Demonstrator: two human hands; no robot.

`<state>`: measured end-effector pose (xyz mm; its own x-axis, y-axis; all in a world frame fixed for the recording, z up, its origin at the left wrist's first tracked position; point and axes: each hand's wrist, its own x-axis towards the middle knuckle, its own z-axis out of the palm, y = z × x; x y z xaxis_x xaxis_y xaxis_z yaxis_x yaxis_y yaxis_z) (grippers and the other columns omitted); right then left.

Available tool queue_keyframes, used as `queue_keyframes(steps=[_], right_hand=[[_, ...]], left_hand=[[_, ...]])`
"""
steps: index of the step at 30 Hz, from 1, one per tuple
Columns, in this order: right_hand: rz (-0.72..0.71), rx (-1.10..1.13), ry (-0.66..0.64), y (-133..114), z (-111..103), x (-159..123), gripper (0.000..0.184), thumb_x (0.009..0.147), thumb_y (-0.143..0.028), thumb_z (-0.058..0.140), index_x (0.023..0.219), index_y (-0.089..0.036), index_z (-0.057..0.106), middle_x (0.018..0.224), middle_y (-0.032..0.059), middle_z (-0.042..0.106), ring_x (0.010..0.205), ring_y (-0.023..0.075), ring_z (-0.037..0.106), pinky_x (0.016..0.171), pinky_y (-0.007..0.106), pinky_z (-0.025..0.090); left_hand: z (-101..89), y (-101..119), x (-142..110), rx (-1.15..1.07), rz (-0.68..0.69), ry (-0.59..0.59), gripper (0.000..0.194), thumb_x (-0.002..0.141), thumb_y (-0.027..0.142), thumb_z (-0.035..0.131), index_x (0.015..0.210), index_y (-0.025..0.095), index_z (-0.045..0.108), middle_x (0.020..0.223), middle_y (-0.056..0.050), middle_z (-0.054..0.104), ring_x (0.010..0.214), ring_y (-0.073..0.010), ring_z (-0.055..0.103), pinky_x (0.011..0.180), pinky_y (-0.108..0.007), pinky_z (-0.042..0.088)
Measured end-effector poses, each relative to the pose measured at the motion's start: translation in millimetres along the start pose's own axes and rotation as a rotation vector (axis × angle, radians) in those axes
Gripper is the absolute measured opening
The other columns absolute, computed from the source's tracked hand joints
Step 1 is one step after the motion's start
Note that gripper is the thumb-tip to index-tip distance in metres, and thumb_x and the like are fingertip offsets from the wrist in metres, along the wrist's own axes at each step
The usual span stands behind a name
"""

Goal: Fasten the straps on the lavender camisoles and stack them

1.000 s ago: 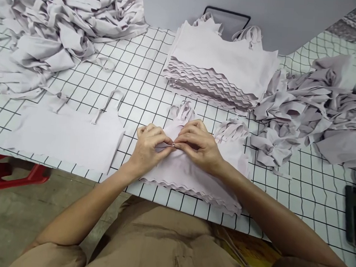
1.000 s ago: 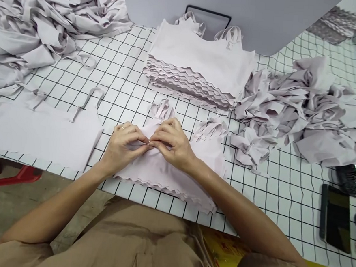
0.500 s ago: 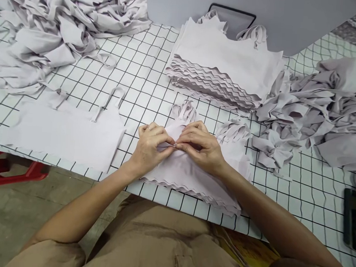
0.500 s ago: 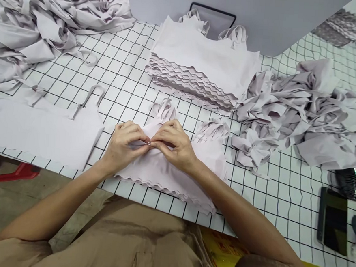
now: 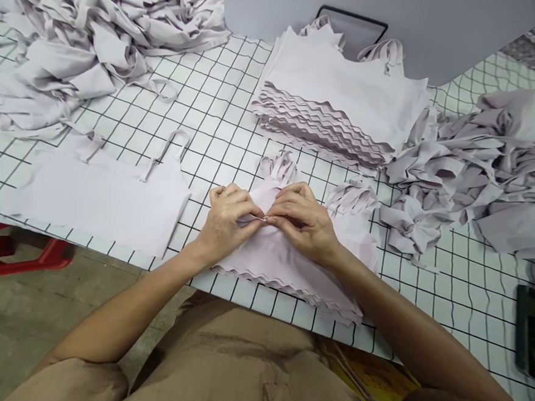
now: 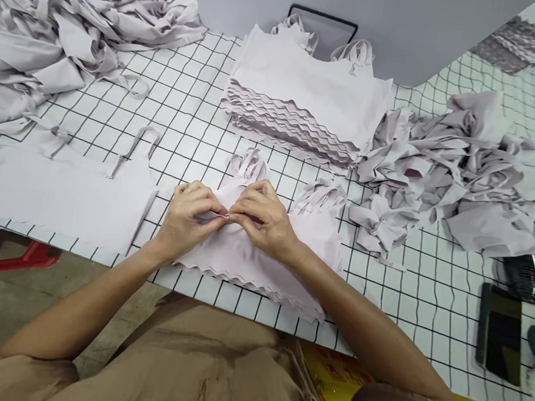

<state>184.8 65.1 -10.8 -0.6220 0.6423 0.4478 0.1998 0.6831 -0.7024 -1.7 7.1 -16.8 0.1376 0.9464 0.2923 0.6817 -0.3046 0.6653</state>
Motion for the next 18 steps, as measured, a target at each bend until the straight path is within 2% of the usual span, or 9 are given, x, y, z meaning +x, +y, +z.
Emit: queue_keyframes(steps=[7,18], right_hand=[[0.106,0.056,0.033,-2.3,-0.1,-0.7,0.011,0.091,-0.022,0.068,0.081,-0.023,0.072,0.074,0.0032,0.07,0.086,0.0216,0.056,0.079,0.041,0.048],[0.18,0.076,0.029,-2.6,0.4,-2.3,0.012,0.09,-0.023,0.069,0.079,-0.025,0.074,0.074,0.0031,0.071,0.088,0.0223,0.056,0.081,0.042,0.049]], left_hand=[[2.1,-1.2,-0.6,-0.012,0.029,0.047,0.011,0.086,0.02,0.076,0.077,0.021,0.07,0.076,0.002,0.067,0.083,-0.0182,0.057,0.086,-0.039,0.034],[0.9,-0.7,0.3,0.0,0.001,0.012,0.011,0.088,0.022,0.072,0.077,0.023,0.07,0.076,0.002,0.067,0.083,-0.0184,0.056,0.087,-0.04,0.034]])
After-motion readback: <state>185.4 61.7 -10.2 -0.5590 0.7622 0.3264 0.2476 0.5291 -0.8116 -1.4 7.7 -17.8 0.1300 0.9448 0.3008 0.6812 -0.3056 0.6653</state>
